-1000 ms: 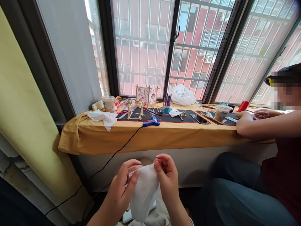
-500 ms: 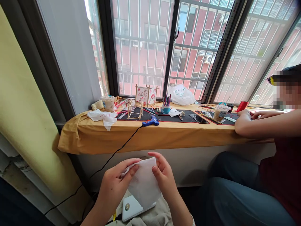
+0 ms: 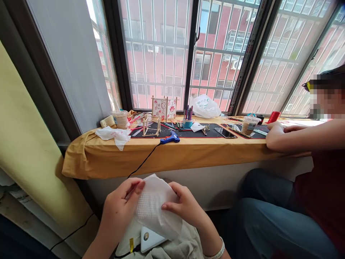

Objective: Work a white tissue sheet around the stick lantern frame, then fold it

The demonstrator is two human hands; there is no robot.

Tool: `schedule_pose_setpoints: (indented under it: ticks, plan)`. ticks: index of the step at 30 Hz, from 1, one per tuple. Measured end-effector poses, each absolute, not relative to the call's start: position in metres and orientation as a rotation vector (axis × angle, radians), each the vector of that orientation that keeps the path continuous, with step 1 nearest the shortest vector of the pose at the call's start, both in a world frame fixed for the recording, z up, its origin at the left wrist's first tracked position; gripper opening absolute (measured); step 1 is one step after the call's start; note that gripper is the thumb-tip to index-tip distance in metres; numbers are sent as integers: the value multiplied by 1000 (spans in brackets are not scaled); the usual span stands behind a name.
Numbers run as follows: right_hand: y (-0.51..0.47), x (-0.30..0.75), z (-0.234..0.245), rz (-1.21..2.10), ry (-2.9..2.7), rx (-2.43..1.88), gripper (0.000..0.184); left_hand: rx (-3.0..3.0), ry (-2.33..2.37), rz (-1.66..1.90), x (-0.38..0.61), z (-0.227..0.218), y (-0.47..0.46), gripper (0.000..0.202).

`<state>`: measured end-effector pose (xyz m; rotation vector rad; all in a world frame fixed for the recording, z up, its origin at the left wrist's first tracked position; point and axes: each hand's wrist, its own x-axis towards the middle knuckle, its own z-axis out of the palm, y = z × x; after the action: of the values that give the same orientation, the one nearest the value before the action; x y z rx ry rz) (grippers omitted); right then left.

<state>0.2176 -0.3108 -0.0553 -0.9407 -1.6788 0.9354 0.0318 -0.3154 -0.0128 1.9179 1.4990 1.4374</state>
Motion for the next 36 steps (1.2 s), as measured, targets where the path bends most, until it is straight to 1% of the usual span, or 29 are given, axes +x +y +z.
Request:
schedule_pose_setpoints:
  ticks: [4, 6, 11, 13, 15, 18, 22, 26, 29, 32, 36]
  plan:
    - [-305, 226, -70, 1153, -1429, -868, 21, 1743, 1591, 1634, 18, -19, -310, 36]
    - [-302, 227, -74, 1208, -1267, -817, 23, 1678, 1609, 1652, 12, -23, -309, 37]
    - [-302, 224, -71, 1041, -1063, -867, 27, 1545, 1511, 1502, 14, -38, -306, 46]
    - [-305, 223, -67, 1025, -1070, -892, 30, 1509, 1470, 1429, 19, -45, -306, 50]
    - [-308, 222, -63, 1052, -1079, -896, 30, 1511, 1514, 1387, 24, -51, -308, 50]
    - [-310, 218, -63, 1077, -995, -869, 31, 1520, 1674, 1430, 30, -55, -310, 47]
    - [-308, 208, -72, 1032, -889, -779, 37, 1492, 1805, 1577, 34, -57, -311, 44]
    - [-305, 200, -80, 1032, -923, -858, 34, 1466, 1882, 1673, 35, -62, -312, 41]
    - [-305, 199, -80, 1028, -1007, -953, 33, 1439, 1922, 1699, 37, -68, -315, 43]
    - [-306, 202, -78, 945, -981, -968, 30, 1401, 1913, 1705, 39, -74, -318, 48]
    - [-307, 206, -78, 856, -915, -931, 26, 1384, 1817, 1587, 41, -87, -322, 52]
